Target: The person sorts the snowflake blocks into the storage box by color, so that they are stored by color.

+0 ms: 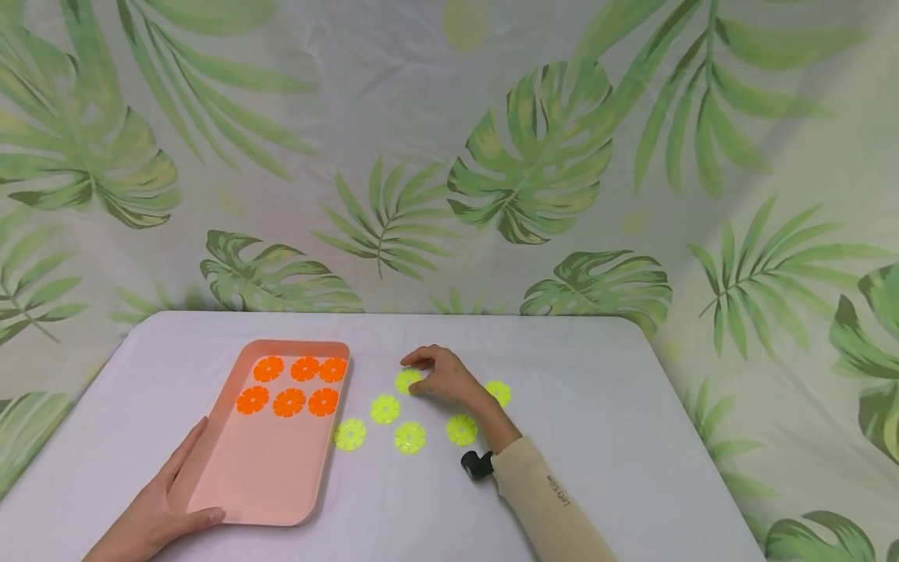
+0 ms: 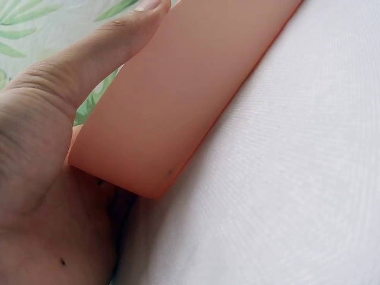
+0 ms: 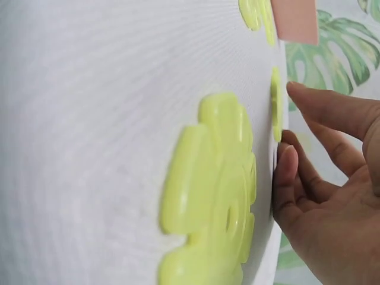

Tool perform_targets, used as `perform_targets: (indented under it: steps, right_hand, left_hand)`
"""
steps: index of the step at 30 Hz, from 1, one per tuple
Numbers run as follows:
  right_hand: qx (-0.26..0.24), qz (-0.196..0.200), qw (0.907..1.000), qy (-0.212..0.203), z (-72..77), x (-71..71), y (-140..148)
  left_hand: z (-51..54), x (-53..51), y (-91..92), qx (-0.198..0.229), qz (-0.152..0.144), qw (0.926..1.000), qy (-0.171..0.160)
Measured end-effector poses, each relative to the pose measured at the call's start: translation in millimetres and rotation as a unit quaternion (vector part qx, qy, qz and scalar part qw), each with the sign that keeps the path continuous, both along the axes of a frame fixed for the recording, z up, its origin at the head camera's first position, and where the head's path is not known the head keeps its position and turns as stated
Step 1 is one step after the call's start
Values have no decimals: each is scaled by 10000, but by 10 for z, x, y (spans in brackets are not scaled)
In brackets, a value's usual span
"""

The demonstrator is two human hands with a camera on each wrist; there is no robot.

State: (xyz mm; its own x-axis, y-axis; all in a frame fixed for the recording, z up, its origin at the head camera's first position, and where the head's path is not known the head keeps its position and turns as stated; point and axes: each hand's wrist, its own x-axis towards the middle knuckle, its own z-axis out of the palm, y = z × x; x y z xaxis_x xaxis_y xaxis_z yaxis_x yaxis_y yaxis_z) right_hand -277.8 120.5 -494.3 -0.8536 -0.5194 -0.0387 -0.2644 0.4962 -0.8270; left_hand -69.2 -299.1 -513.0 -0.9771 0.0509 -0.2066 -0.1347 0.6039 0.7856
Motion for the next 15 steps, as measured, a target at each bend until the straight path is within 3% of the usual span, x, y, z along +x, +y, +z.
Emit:
perform_targets:
  steps: [7,15]
  right_hand:
    - [280,84,9995,68,-29,18,-14]
    - [682,-4,9976,95,3,50,-56]
  left_hand:
    - [-20,10,-2,21,-35,9999,145]
    - [-16,11,10,66,11,9999,76]
